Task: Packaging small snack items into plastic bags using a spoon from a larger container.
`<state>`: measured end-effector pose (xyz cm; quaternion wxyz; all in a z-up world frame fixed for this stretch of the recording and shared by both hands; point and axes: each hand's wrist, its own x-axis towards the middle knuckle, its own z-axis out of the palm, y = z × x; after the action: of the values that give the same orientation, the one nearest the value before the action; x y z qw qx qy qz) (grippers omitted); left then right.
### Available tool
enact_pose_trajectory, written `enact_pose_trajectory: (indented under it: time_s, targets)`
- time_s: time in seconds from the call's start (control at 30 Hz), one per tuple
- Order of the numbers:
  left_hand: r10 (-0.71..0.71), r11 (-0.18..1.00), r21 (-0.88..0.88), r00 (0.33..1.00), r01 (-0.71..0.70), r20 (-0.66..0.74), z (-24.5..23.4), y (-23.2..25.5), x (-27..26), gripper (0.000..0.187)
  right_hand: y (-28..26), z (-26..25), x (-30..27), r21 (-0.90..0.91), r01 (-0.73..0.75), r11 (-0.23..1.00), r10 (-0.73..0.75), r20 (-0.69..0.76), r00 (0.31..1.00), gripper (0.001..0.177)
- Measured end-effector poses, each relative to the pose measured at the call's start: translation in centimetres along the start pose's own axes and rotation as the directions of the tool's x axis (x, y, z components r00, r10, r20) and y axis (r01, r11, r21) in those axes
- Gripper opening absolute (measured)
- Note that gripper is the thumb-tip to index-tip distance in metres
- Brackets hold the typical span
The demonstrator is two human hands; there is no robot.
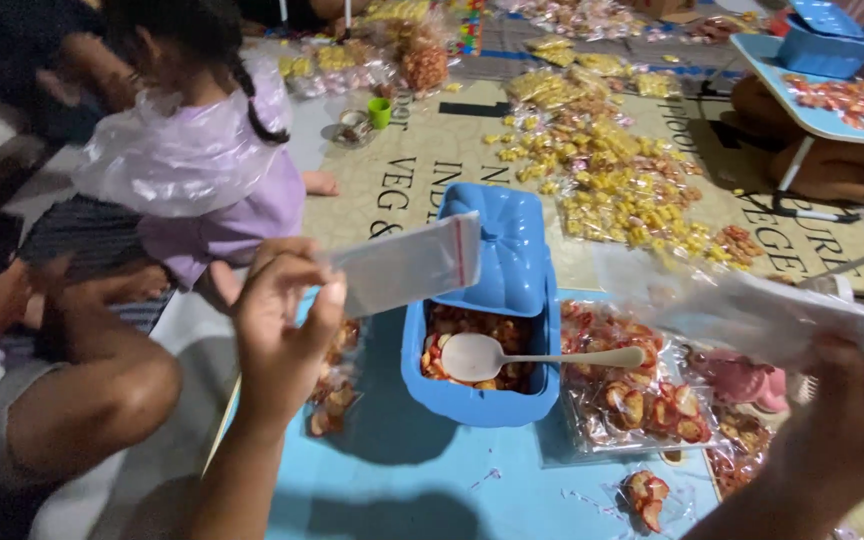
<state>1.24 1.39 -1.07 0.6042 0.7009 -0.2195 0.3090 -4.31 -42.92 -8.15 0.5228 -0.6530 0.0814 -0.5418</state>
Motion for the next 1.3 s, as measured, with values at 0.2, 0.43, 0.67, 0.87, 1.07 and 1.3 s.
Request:
enact_pose_trajectory:
  time_s: [0.2,0.43,0.67,0.87,1.07,1.3]
  targets:
    - [-0.112,0.974,-0.199,0.994,0.109,-0.008,-0.1,-2.6,-0.6,0.008,2.4,-8.0,-2.3,-0.267,-0.051,0.962,0.156,0.389,0.908,0.015]
    - [-0.067,0.987,-0.149,0.998,0.064,-0.019,0.0,-2.0,-1.9,0.010,4.0,-9.4,-13.8,-0.322,-0.526,0.787,0.593,0.629,0.502,0.036]
    - [-0.131,0.984,-0.114,0.991,0.134,0.035,1.6,-0.7,-3.3,0.005,-3.6,-6.2,-13.1,-0.540,0.026,0.841,0.377,0.620,0.688,0.048]
    - [-0.141,0.916,-0.333,0.957,0.223,0.255,6.1,0.8,-6.8,0.019,-7.2,-0.6,-14.4,-0.109,-0.435,0.894,0.366,0.740,0.565,0.041]
    - [-0.074,0.952,-0.212,0.835,0.223,0.545,8.8,3.0,-9.4,0.013,-7.0,3.3,-17.8,0.482,-0.674,0.559,0.356,0.595,0.721,0.030]
    - [-0.116,0.991,0.020,0.754,0.135,0.647,7.8,3.9,-7.6,0.056,-5.2,0.9,-16.4,0.000,-0.601,0.799,0.416,0.722,0.553,0.028]
